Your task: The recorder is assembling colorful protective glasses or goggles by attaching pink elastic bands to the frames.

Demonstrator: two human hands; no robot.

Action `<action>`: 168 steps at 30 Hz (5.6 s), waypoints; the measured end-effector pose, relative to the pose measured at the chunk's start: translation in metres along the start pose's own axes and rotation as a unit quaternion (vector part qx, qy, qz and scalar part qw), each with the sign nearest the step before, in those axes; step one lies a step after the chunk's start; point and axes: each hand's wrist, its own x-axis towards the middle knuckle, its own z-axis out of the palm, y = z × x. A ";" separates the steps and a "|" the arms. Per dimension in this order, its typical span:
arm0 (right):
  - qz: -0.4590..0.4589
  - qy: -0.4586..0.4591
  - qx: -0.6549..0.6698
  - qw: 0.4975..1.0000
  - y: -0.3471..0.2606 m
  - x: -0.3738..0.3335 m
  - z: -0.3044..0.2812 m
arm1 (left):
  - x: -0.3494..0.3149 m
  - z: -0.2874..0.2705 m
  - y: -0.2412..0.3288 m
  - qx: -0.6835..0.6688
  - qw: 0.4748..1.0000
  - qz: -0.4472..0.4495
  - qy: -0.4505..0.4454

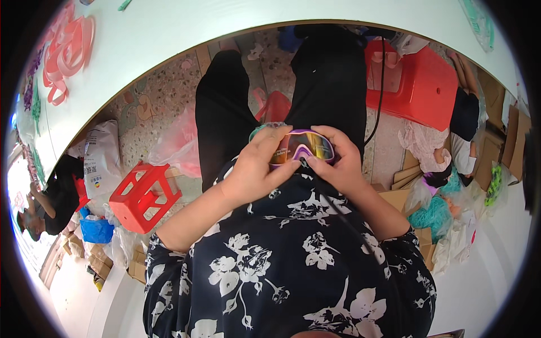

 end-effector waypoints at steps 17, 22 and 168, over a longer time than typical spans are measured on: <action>-0.157 0.124 -0.131 0.971 0.021 0.014 0.007 | 0.023 0.034 -0.013 0.094 0.989 0.057 0.100; -0.154 0.122 -0.153 0.969 0.019 0.015 0.008 | 0.022 0.038 -0.022 0.077 0.989 0.059 0.111; -0.419 -0.158 -0.353 0.822 -0.211 0.127 0.085 | -0.007 -0.122 0.021 0.139 0.895 0.147 0.396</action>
